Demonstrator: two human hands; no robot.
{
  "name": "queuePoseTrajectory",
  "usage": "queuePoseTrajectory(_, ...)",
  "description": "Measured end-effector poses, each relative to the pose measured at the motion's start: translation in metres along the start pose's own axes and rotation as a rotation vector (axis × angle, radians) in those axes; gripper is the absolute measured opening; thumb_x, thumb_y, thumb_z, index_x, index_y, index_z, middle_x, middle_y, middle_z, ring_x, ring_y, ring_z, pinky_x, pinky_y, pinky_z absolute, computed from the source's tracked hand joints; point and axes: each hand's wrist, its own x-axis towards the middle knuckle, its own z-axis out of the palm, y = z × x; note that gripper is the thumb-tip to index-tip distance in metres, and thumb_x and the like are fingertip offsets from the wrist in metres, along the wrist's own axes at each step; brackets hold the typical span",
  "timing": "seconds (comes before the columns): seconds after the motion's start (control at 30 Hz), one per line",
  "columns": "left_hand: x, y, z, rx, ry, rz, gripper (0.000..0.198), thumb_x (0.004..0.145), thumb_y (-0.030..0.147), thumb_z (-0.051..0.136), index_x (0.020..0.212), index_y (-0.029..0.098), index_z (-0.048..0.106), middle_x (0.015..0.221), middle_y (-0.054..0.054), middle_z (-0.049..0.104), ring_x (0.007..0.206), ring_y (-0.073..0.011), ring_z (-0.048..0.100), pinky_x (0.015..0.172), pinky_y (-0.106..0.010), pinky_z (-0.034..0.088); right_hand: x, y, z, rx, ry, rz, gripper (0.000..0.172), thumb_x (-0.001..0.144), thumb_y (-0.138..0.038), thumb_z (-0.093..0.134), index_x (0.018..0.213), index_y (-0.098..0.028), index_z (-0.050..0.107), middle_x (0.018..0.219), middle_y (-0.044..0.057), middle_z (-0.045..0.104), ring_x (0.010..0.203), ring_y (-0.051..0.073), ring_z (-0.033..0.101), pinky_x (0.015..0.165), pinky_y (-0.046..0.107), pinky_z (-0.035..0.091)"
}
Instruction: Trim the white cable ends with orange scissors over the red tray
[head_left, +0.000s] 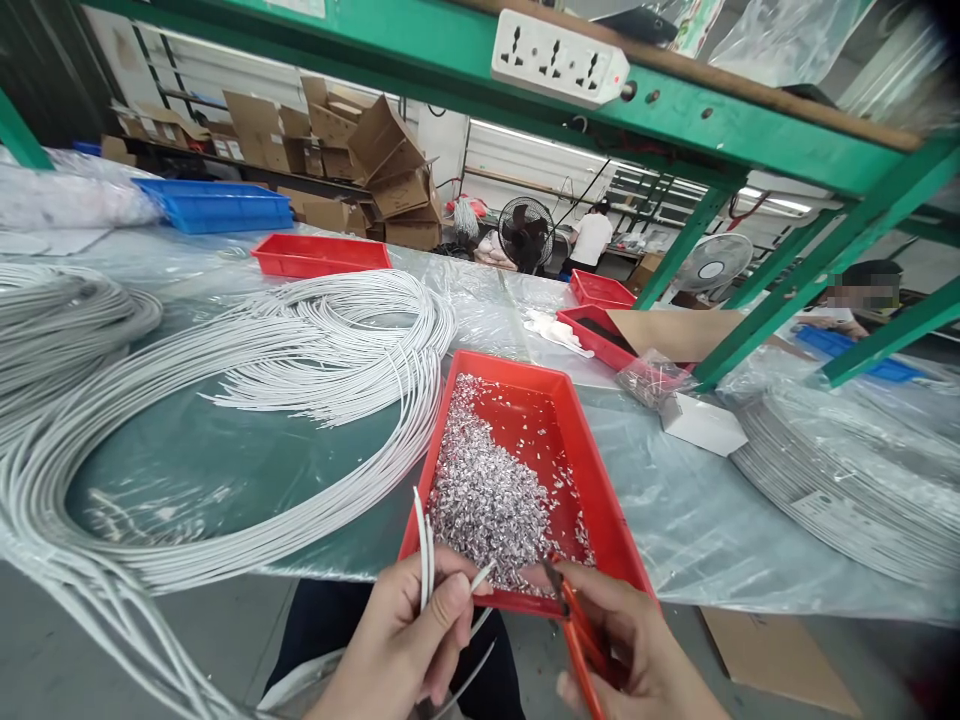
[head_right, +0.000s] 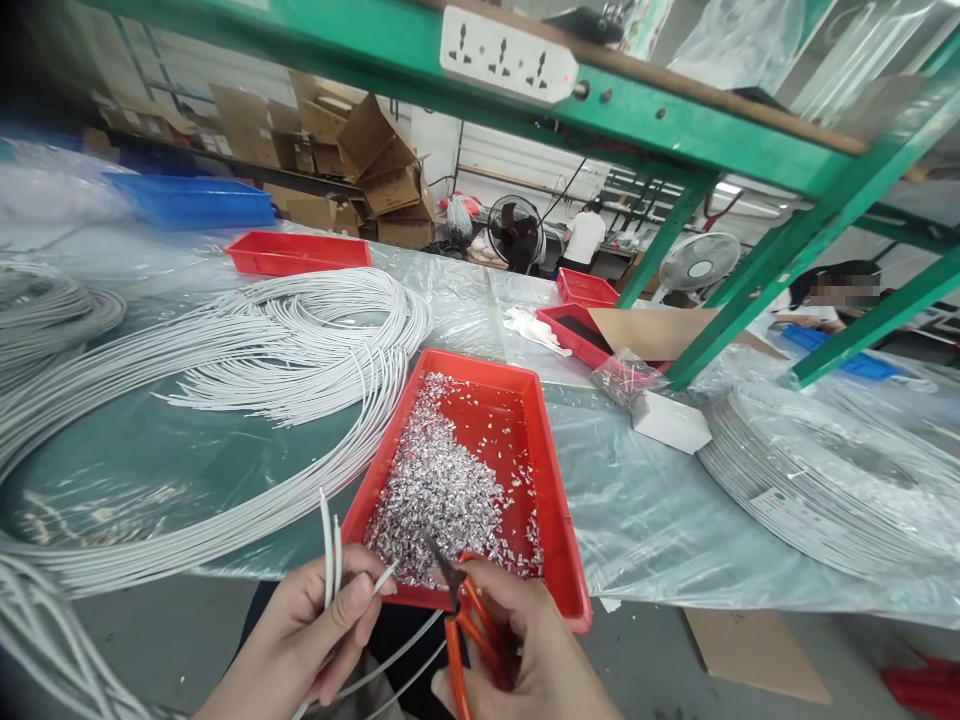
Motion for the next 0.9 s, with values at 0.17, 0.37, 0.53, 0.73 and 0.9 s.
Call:
queuePoseTrajectory(0.17, -0.002, -0.005, 0.001, 0.156, -0.043, 0.043, 0.055, 0.072, 0.062, 0.053, 0.071, 0.007, 0.048, 0.054, 0.001, 0.040, 0.036, 0.0007, 0.029, 0.040, -0.015, 0.014, 0.020, -0.011, 0.023, 0.129, -0.187, -0.049, 0.030, 0.061, -0.033, 0.072, 0.071, -0.010, 0.055, 0.050, -0.004, 0.043, 0.042, 0.000, 0.030, 0.043, 0.016, 0.022)
queuePoseTrajectory(0.37, 0.000, -0.009, -0.010, 0.344, -0.107, 0.248, 0.040, 0.083, 0.048, 0.047, 0.073, 0.010, 0.057, 0.058, -0.001, 0.043, 0.042, -0.0019, 0.030, 0.041, -0.017, 0.020, 0.033, -0.001, 0.034, 0.823, -0.559, 0.077, 0.040, 0.081, -0.028, 0.052, 0.050, -0.013, 0.031, 0.034, -0.006, 0.025, 0.034, 0.001, 0.024, 0.046, 0.018, 0.020)
queuePoseTrajectory(0.53, 0.004, -0.004, -0.009, 0.285, -0.135, 0.150, 0.049, 0.080, 0.056, 0.046, 0.068, 0.009, 0.049, 0.052, 0.002, 0.033, 0.043, -0.0026, 0.024, 0.043, -0.017, 0.018, 0.033, 0.003, 0.037, 0.790, -0.499, 0.098, 0.046, 0.080, -0.031, 0.054, 0.047, -0.011, 0.027, 0.036, -0.005, 0.025, 0.037, 0.001, 0.026, 0.047, 0.019, 0.019)
queuePoseTrajectory(0.73, 0.005, -0.006, -0.010, 0.583, 0.020, 0.457, 0.020, 0.083, 0.029, 0.051, 0.074, 0.015, 0.061, 0.066, -0.002, 0.054, 0.061, -0.0080, 0.049, 0.061, -0.018, 0.037, 0.030, 0.000, 0.032, 0.339, -0.210, -0.041, 0.035, 0.069, -0.041, 0.064, 0.065, -0.011, 0.047, 0.044, -0.004, 0.038, 0.043, 0.003, 0.031, 0.047, 0.020, 0.018)
queuePoseTrajectory(0.9, 0.010, -0.011, -0.013, 0.575, 0.081, 0.544, 0.014, 0.080, 0.025, 0.056, 0.072, 0.015, 0.060, 0.065, -0.002, 0.051, 0.060, -0.0071, 0.048, 0.059, -0.017, 0.038, 0.027, -0.005, 0.037, 0.509, -0.252, 0.008, 0.042, 0.076, -0.035, 0.059, 0.050, -0.011, 0.036, 0.040, -0.003, 0.037, 0.041, 0.001, 0.033, 0.047, 0.020, 0.017)
